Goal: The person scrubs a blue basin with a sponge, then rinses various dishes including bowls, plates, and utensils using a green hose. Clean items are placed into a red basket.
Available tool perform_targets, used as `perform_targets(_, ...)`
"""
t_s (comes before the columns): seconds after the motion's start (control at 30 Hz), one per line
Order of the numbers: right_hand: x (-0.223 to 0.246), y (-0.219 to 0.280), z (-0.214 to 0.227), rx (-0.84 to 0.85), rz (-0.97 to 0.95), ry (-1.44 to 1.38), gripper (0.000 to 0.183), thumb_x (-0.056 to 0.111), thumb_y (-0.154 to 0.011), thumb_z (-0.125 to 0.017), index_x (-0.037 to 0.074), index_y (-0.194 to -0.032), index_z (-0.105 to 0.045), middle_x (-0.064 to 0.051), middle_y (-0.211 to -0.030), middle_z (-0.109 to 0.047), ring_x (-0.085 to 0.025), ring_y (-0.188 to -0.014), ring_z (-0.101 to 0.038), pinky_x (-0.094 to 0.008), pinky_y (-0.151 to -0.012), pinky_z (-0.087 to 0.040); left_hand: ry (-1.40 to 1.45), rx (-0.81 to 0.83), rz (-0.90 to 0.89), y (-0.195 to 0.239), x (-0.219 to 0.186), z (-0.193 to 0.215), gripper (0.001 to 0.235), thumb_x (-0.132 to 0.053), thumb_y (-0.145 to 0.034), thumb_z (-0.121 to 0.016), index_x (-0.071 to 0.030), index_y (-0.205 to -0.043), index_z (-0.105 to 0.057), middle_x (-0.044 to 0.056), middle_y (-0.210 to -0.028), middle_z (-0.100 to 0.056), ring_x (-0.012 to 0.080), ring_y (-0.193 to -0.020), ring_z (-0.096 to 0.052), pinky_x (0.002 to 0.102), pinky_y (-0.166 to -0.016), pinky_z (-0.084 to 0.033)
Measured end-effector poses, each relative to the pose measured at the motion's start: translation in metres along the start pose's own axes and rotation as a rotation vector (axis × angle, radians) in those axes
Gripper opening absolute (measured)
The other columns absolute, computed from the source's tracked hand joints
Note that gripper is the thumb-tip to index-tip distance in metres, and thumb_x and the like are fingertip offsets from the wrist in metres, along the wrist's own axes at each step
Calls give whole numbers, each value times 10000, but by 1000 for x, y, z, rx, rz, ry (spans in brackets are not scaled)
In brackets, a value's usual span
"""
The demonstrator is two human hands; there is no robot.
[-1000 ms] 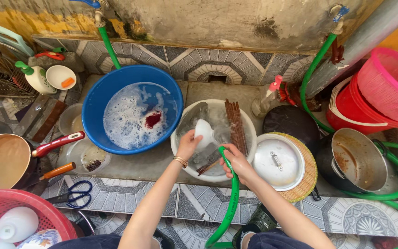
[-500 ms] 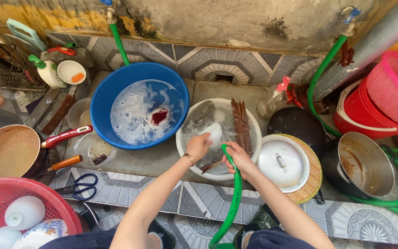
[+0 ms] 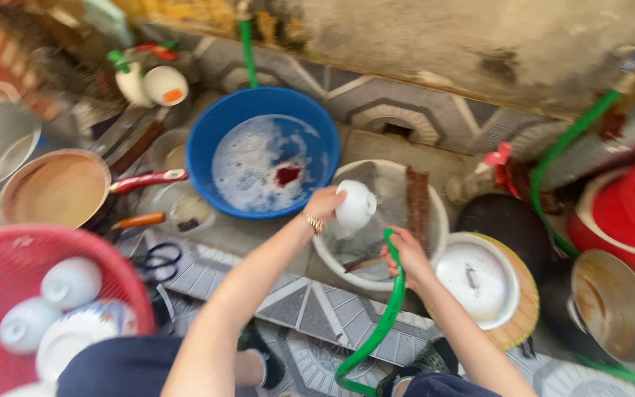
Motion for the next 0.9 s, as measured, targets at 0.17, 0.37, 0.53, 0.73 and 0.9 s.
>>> perform_targets(0.17, 24, -22, -20, 46, 88, 59, 380, 214, -1057, -409, 133, -1428, -442, -121, -819, -566, -144, -505, -435, -294, -395, -349, -441, -143, -318, 65, -185, 76, 297, -215, -999, -646, -21, -1208, -728, 70, -1028, -768, 162, -858, -700, 348, -733, -576)
perform_targets(0.37, 24, -43, -46, 42, 126, 156, 387, 218, -1069, -418, 113, -1439, -374, -158, -866, -573, -162, -528, -431, -307, -415, -339, 114, -141, -444, 292, -292, 236, 361, -160, -1035, -568, -14, -1363, -602, 91, -1236, -711, 202, -1083, -693, 403, -971, -557)
perform_targets(0.53, -9, -52, -57, 97, 70, 276, 392, 206, -1076, -397, 44, -1433, -388, -160, -875, -558, -160, -558, -424, -314, -427, -333, 346, -421, -708, 525, -255, 419, 436, -76, -1027, -476, -8, -1457, -477, 141, -1463, -574, 266, -1360, -572, 498, -1207, -419)
perform_targets(0.73, -29, -53, -56, 22, 43, 411, 392, 174, -1076, -355, 50, -1448, -352, -203, -864, -542, -186, -559, -390, -338, -442, -321, 517, -1004, -934, 692, -100, 579, 420, -99, -1058, -437, -33, -1471, -472, 120, -1474, -543, 292, -1386, -531, 538, -1190, -418)
perform_targets(0.9, -27, -45, -53, 73, 39, 425, 388, 168, -1089, -335, -30, -1421, -366, -213, -873, -537, -183, -553, -381, -338, -438, -323, 638, -1272, -910, 698, -8, 625, 429, -74, -1022, -448, 10, -1434, -530, 173, -1401, -593, 306, -1281, -613, 547, -1126, -480)
Point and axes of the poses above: each hand's wrist, its own y-axis away from the middle knuckle, its own z-axis out of the back of the hand, x = y × z, the point moved 8 cm from there along -y, towards the middle knuckle
